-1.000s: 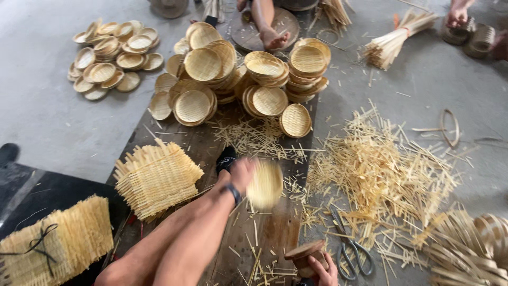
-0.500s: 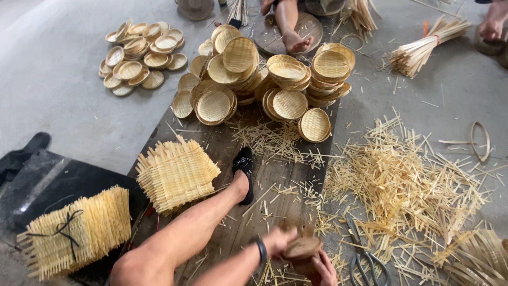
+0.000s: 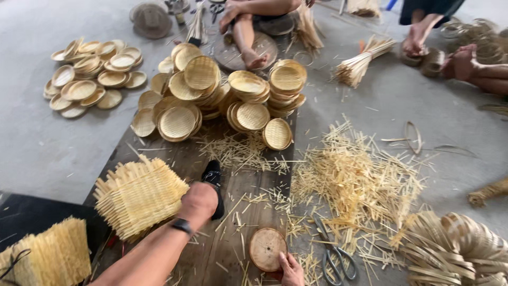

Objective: The person weaves bamboo strips around a circular wooden form, trimming excess material with shears and securing the edges to create a small basket.

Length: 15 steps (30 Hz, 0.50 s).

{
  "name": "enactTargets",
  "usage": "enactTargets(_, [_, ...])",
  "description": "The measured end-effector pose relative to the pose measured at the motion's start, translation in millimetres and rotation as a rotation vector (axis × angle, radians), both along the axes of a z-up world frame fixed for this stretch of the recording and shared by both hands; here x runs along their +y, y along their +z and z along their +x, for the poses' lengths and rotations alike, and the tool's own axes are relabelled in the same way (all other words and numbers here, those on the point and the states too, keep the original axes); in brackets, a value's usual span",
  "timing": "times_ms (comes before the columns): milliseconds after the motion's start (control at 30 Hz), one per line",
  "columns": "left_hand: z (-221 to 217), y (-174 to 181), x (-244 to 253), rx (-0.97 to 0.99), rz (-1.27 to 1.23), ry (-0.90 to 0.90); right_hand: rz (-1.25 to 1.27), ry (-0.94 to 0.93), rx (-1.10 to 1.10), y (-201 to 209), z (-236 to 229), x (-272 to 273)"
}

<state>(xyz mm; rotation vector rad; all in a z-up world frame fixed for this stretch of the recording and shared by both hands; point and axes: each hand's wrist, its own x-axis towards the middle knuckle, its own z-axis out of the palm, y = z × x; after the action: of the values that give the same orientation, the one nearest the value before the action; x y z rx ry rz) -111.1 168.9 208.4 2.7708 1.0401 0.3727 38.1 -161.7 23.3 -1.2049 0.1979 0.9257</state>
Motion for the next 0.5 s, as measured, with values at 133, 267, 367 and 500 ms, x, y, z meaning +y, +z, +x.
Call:
enactTargets(133, [-39.5,21.8,54.5,0.281,-0.150,0.145,0.069,-0.010,0.060,4.6,-3.0,9.1])
enactTargets(267, [-59.5,20.0,95.9,0.317,-0.216,0.213,0.057,0.035,0.033,9.2,1.2,1.7])
enactTargets(367, [-75.8,20.2,115.7,0.317,-0.239,0.252,-0.210,0.082,0.111,9.4,-1.8,-0.9])
enactTargets(500, [-93.1,16.7,121.9,0.292,-0.264,0.293,-0.111,-0.002,0.224,8.6,-5.4,-9.8])
